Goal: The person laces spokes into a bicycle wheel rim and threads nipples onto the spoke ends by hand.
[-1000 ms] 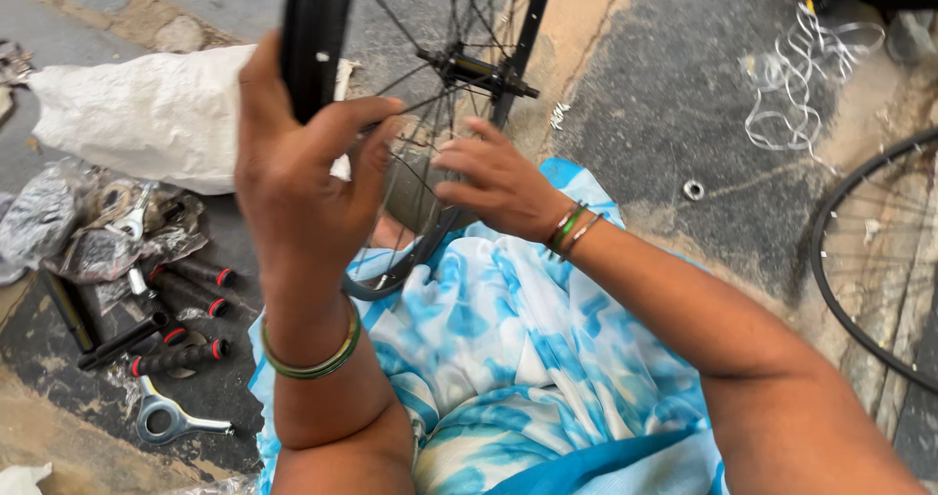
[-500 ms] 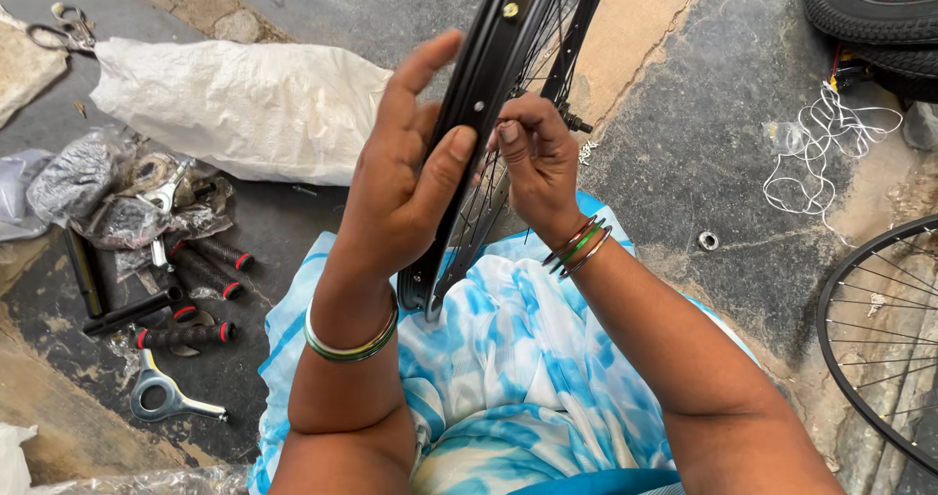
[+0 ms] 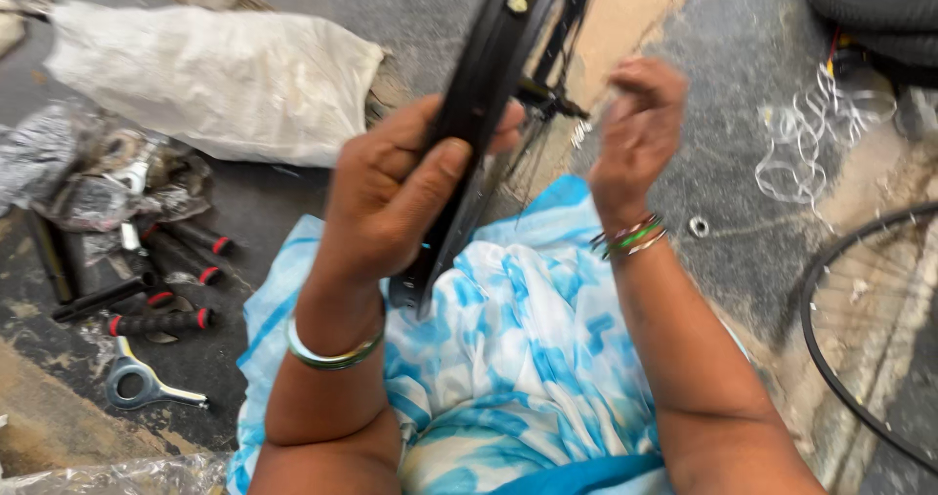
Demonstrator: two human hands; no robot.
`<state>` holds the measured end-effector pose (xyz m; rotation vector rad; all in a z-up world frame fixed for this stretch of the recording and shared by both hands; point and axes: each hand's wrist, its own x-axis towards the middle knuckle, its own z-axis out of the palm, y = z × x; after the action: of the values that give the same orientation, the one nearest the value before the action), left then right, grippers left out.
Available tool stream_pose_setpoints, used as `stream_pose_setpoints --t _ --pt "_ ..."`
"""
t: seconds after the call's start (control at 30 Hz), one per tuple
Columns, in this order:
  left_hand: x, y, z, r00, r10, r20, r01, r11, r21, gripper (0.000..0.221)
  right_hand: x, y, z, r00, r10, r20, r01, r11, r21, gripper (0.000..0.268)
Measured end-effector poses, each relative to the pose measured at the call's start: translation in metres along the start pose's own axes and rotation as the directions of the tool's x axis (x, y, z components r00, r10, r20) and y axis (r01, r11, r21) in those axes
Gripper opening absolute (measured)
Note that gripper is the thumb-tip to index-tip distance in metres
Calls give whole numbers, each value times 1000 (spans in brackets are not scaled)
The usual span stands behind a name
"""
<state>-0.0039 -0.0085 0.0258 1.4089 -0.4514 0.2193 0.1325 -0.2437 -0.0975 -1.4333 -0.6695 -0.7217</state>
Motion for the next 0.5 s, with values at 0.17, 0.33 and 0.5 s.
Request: stream_pose_setpoints --t 0.17,0.33,0.5 --pt "-15 15 -1 989 -23 -149 29 999 39 37 -82 163 -134 750 525 -403 -566 824 21 12" --pt "-15 22 2 970 -76 -229 127 969 213 43 -157 235 -159 705 709 3 -541 541 -644 11" --pt "-12 43 -1 826 -489 -281 533 839 105 62 -150 269 -121 806 591 -12 -363 478 -800 11"
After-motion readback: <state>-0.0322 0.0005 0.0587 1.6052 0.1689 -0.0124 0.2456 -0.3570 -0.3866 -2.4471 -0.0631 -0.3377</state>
